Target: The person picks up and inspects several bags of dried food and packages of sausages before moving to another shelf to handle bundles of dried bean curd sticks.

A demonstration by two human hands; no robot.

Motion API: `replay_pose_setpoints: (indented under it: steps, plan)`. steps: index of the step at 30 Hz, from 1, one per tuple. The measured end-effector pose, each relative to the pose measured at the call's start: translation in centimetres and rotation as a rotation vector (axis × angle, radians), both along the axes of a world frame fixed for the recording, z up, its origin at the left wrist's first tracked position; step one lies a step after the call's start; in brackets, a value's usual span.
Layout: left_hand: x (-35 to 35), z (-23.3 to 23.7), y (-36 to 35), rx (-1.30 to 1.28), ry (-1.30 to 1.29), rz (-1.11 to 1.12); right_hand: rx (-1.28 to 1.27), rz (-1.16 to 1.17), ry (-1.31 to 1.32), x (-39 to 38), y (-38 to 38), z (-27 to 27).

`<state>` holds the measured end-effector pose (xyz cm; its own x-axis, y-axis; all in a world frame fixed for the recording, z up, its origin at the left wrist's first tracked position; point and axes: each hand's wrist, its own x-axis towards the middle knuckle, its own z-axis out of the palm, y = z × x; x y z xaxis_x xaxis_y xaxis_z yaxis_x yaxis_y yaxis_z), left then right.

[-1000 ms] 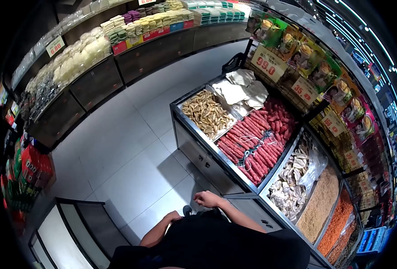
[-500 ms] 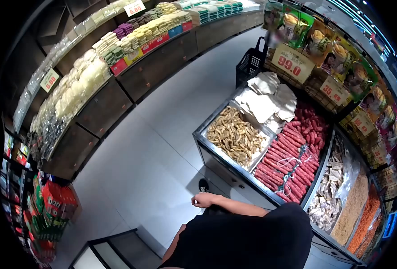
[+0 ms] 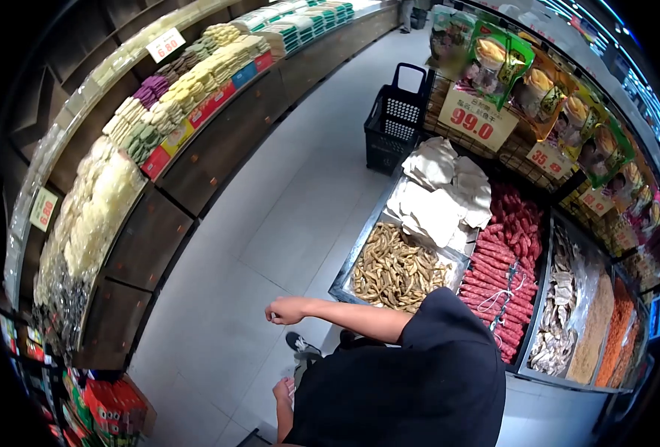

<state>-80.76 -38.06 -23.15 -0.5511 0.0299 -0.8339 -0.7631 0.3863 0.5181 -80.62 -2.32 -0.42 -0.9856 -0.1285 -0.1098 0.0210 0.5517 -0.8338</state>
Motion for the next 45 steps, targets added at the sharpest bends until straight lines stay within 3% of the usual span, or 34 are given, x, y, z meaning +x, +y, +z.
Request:
replay_pose_setpoints:
  steps: [3, 7, 11, 20, 24, 29, 38, 41, 45]
  plan:
    - [-2.8, -5.3, -1.6, -0.139, 0.006, -0.175, -0.062, -0.115, 0.026, -0.5, 2.5, -1.1]
    - [-7.4, -4.3, -0.1, -0.161, -0.010, -0.351, -0.069, -0.215, -0.012, -0.8, 6.3, -4.9]
    - [-17.4, -3.1, 3.4, -0.130, -0.008, -0.503, -0.054, -0.530, -0.148, -2.0, 11.1, -6.0]
    - [-44.2, 0.9, 25.8, 0.047, -0.108, -0.772, -0.040, -1.177, -0.060, -6.9, 19.4, 0.6]
    - [-51.0, 2.4, 37.5, 0.093, -0.033, -0.942, -0.174, -1.454, 0.036, -6.6, 19.4, 3.9]
    - [-50.4, 3.3, 49.2, 0.249, -0.012, -1.073, -0.324, -1.701, 0.206, -4.1, 19.5, 2.5]
    - [-40.4, 2.6, 56.7, 0.265, -0.307, -1.488, -0.498, -1.982, 0.575, 0.1, 25.5, 3.7]
    - [-40.8, 1.1, 58.5, 0.214, -0.352, -1.526, -0.486, -1.971, 0.696, 1.7, 29.9, 5.0]
    - [-43.3, -1.5, 61.6, 0.073, -0.245, -1.412, -0.366, -1.945, 0.823, 3.9, 36.6, 8.1]
